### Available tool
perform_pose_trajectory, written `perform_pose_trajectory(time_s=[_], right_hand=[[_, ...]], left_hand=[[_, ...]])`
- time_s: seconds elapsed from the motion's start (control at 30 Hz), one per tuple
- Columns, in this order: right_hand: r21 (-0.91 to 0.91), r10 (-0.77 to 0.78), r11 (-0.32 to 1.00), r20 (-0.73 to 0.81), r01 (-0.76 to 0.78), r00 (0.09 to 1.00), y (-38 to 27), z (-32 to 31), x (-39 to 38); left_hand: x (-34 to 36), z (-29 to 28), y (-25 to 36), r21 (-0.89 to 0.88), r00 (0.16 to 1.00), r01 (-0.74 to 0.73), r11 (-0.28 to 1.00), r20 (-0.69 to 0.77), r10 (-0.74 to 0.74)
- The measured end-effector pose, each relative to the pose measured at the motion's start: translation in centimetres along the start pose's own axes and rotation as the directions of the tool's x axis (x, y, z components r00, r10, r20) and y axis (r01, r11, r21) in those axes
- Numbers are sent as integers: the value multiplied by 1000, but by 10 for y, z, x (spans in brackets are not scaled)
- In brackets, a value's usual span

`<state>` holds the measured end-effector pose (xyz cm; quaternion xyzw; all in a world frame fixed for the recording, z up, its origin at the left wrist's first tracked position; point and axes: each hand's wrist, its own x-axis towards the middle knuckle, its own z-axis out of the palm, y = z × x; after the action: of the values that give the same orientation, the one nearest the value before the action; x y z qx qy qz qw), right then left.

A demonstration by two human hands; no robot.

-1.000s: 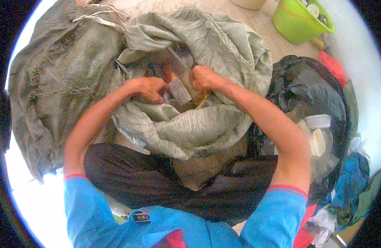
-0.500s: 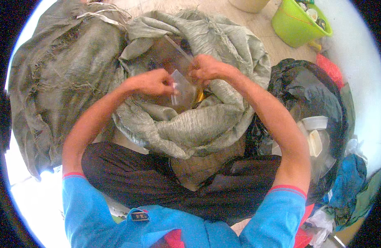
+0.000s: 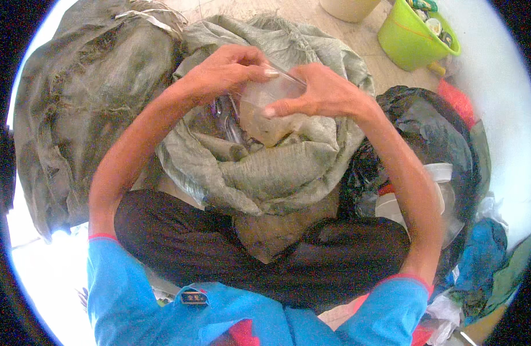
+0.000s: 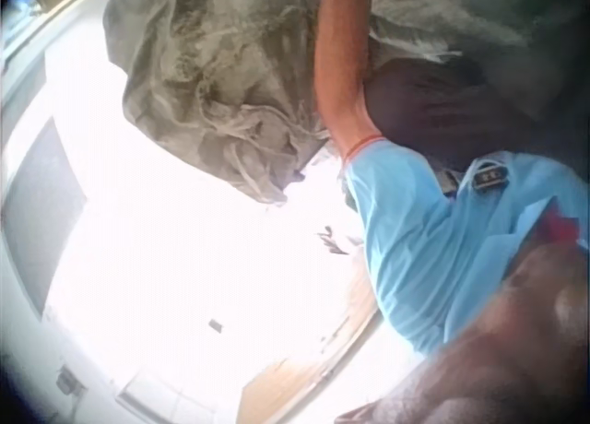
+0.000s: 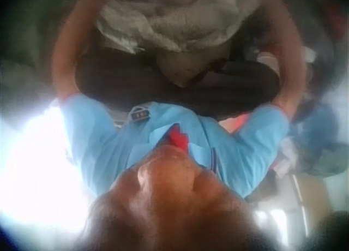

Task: The person sits on the floor and sorts recyclable items from a large sack, picking up plastic bottles, aluminum cans, and plastic containers one by one and placing them into nearby buckets. The person continues to empty the sack and transfer items until the sack is lifted and emptied.

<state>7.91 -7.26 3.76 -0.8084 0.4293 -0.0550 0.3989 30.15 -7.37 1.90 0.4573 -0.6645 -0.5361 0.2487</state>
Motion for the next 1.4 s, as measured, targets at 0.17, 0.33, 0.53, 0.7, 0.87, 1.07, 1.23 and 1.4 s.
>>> perform_pose_trajectory(time_s=[0.17, 0.33, 0.53, 0.7, 0.87, 1.07, 1.23, 1.4], right_hand=[[-210, -52, 978, -244, 0, 968, -7, 15, -35], [-272, -69, 962, -305, -18, 950, -8, 13, -47], [-41, 56, 994, -626, -104, 777, 14, -25, -125], [399, 337, 914, -845, 70, 415, 72, -25, -260], [714, 711, 698, -701, 58, 63, 183, 24, -436], [779, 863, 334, -480, 531, 161, 289, 125, -553], [901, 921, 384, -388, 203, -17, 293, 124, -473], [915, 934, 351, -356, -198, 9, 261, 77, -473]], left_hand=[[-11, 25, 24, 123, 997, -40, 992, -65, 48], [0, 34, 18, 174, 956, -239, 955, -128, 263], [2, 26, 25, 117, 888, -308, 944, -320, 330], [13, -1, -89, 558, 996, 3, 830, -78, 49], [5, 17, -178, 942, 998, -67, 328, 58, 37], [41, 28, -227, 944, 914, -329, -8, 321, 248], [27, 25, -214, 932, 925, -360, 41, 351, 146], [24, 29, -163, 901, 950, -301, 312, 256, 178]])
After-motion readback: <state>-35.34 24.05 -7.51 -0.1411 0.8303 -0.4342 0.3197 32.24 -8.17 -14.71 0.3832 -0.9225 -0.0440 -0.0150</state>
